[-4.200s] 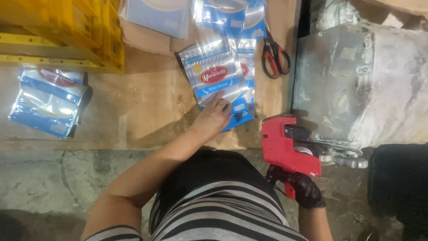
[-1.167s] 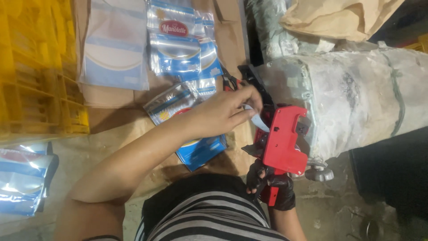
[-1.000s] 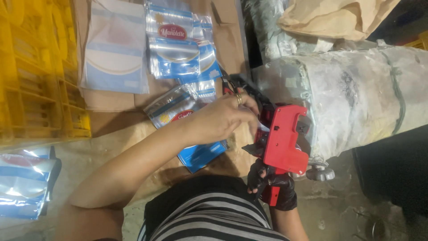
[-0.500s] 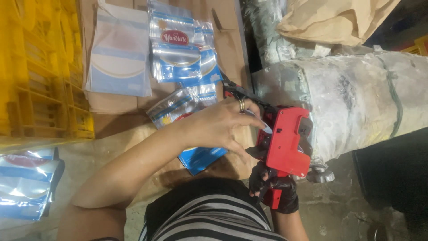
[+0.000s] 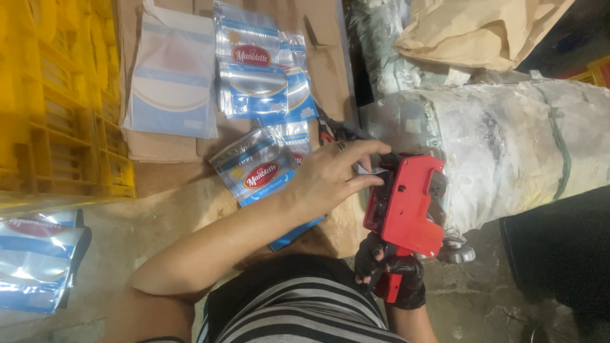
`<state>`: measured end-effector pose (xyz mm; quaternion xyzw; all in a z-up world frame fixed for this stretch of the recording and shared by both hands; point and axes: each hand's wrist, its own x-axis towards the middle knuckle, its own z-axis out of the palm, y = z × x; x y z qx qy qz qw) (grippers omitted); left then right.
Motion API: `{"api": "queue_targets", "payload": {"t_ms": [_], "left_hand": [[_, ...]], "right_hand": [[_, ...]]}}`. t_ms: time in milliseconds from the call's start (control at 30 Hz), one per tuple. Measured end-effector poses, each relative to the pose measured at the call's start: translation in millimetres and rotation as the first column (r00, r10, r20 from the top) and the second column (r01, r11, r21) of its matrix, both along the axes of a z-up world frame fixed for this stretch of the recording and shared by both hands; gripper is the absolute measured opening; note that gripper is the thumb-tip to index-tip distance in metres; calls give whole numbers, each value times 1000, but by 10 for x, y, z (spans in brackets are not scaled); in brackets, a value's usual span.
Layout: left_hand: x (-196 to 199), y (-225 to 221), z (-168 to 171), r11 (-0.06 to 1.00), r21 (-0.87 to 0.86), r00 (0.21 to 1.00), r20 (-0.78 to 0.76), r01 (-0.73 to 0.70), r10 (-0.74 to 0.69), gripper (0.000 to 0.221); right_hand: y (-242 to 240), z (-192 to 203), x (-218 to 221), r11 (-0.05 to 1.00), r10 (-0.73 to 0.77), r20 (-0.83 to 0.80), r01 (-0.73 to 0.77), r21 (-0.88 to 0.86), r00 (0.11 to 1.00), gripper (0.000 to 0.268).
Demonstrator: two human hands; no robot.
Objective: Apply tags and prepare plastic food pouches for packaging using a tagging tool and scissors.
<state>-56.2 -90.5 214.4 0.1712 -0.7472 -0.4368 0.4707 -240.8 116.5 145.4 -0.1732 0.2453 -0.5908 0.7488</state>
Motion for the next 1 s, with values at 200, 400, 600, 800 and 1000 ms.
{"api": "queue_targets", "payload": {"t_ms": [200, 400, 600, 800, 1000], "left_hand": [[-167, 288, -223, 990, -44, 988, -77, -136, 132, 20], [-167, 476, -175, 867, 498, 999, -39, 24, -5, 27], [-148, 496, -251, 858, 497, 984, -168, 133, -55, 29], [-5, 665, -97, 988, 132, 996, -34, -81, 86, 27], [52, 802, -117, 984, 145, 995, 6, -101, 101, 28]], "right_hand": [[-12, 111, 141, 993, -112, -95, 115, 31, 989, 32], [104, 67, 104, 991, -122, -298, 135, 23, 947, 30], [128, 335, 285, 960, -111, -521, 228, 165, 846, 37], [68, 202, 234, 977, -213, -253, 196, -89, 944, 35], [97, 241, 171, 960, -269, -325, 279, -15, 907, 39]]}}
